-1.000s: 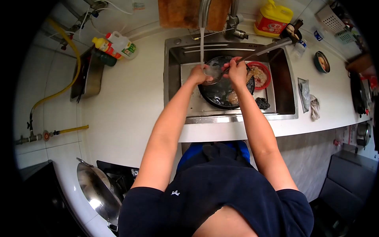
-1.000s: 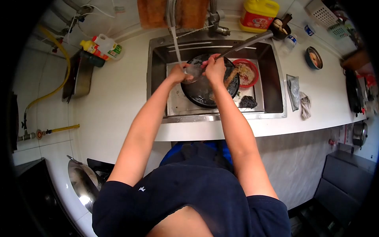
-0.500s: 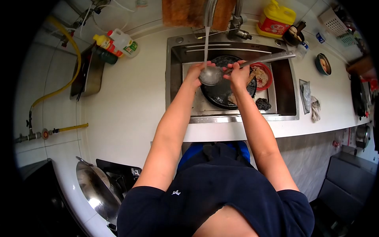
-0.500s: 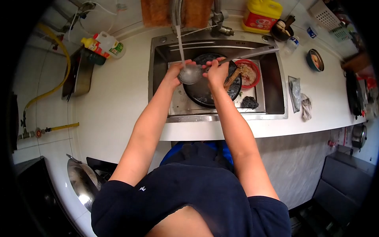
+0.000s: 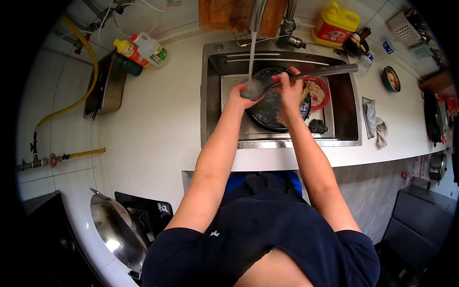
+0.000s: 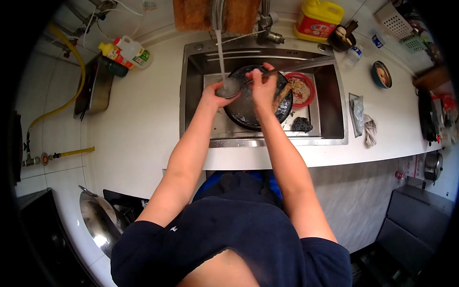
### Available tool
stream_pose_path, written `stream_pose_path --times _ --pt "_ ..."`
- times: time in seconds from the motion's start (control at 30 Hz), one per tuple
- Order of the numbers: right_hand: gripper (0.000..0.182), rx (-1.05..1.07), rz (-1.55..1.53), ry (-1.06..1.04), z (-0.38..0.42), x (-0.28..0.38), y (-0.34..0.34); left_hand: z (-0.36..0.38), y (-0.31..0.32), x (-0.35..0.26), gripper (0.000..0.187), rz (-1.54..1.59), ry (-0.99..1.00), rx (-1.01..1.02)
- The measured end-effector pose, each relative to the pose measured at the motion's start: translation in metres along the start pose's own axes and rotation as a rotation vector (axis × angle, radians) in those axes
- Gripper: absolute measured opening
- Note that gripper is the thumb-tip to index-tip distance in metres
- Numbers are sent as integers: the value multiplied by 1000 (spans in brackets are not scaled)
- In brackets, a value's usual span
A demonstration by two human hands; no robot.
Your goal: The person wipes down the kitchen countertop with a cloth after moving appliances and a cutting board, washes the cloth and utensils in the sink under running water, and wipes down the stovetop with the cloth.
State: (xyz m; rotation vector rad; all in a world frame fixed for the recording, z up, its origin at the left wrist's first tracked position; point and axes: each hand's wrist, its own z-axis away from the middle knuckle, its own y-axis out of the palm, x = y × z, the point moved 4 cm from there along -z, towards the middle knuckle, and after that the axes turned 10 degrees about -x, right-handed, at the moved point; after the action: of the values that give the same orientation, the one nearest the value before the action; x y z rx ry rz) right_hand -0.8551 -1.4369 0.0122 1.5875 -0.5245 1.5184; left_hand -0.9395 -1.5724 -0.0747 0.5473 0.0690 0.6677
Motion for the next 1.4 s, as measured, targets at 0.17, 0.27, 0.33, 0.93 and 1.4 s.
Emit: stream_pose_path --times 0.17,0.27,0.33,0.93,1.4 --pt "48 34 -445 164 -9 36 -40 35 0 -3 47 6 -18 -194" --pt "35 38 -404 98 -11 37 -59 39 5 -2 48 -82 -12 -91" --pt "30 -17 -419 94 -10 35 -64 42 10 2 49 -208 109 82" --pt "50 -33 -256 80 42 100 -72 13 -4 -49 44 -962 965 -450" --pt "27 815 641 697 82 102 -100 21 35 10 47 -1608 1044 -545"
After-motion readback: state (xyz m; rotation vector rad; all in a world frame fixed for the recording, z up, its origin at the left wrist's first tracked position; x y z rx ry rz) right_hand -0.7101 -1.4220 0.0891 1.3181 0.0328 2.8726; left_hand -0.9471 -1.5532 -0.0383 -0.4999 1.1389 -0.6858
